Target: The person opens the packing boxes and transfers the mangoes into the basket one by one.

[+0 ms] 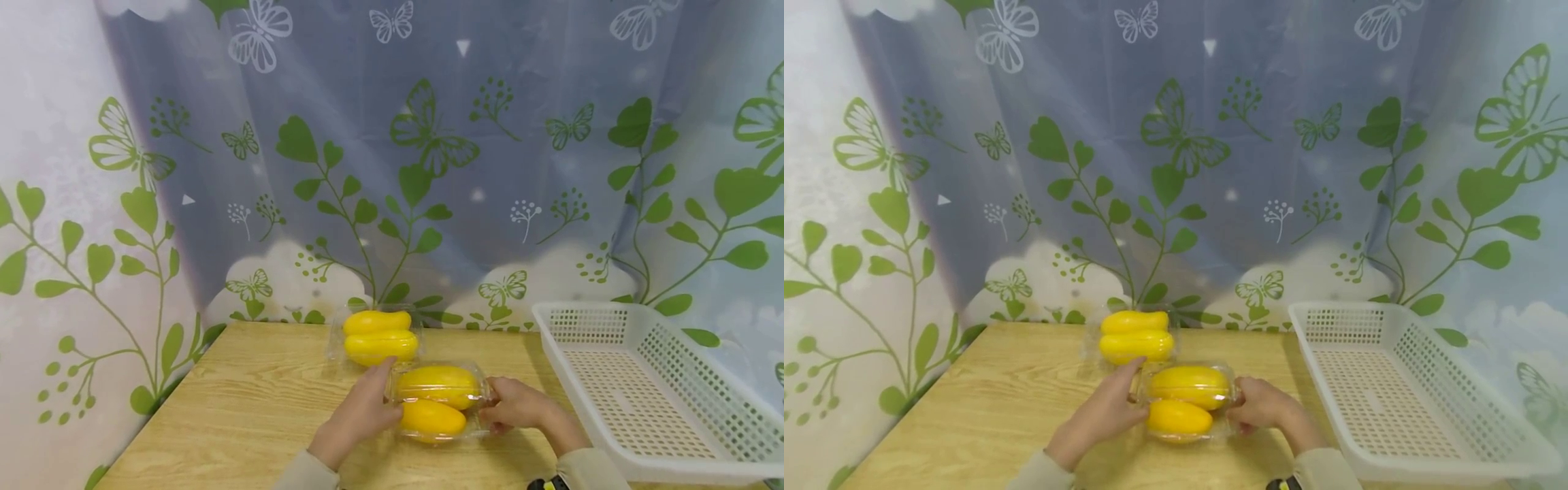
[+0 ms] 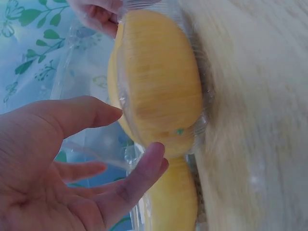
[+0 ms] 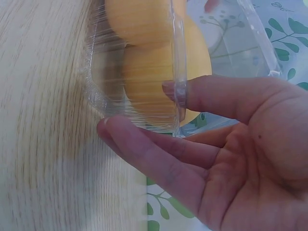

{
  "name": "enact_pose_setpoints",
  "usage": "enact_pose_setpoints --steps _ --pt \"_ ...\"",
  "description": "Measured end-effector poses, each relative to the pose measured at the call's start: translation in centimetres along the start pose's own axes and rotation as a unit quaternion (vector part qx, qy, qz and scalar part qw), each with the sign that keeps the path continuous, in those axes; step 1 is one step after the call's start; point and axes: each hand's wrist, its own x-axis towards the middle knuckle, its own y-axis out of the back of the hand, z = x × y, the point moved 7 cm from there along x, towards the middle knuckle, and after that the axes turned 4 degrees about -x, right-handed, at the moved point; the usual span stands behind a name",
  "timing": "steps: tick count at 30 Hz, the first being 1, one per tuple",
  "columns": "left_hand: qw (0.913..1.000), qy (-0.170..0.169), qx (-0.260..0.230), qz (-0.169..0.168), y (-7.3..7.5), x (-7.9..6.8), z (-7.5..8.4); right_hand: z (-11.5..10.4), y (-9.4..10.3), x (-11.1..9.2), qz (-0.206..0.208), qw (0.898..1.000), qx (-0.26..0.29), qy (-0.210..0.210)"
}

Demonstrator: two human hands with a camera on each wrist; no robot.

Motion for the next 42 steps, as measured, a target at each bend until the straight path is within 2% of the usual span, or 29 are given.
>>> enact_pose_setpoints --steps 7,10,18,26,34,38,42 --pt "0.9995 0.024 0.01 0.015 0.7 -0.1 -0.6 0.2 0.0 -0.2 -0.003 1.0 -0.004 -0.029" --pt "0.9991 0.04 0.005 0.011 0.8 -0.1 -1.1 0.1 -0.1 -0.2 -0.004 0.999 -0.006 -0.032" --pt "0.9969 0.049 -0.049 -0.036 0.0 0.3 -2.7 0.2 -0.1 -0.1 -0.006 0.999 0.003 -0.036" --pt "0.9933 0.048 -0.098 -0.037 -0.7 0.7 -3.7 0.2 -0.1 -0.1 -0.007 0.999 0.004 -0.043" --pt "0.9749 0.067 -0.208 -0.045 -1.8 0.9 -3.8 0.1 -0.1 -0.2 -0.013 0.999 0.01 -0.03" --pt "0.9697 0.068 -0.229 -0.05 -2.1 0.8 -3.7 0.1 -0.1 -0.2 -0.014 1.0 0.01 -0.026" --pt "0.9683 0.072 -0.232 -0.059 -2.2 0.7 -3.7 0.1 -0.1 -0.2 -0.014 0.999 0.008 -0.028"
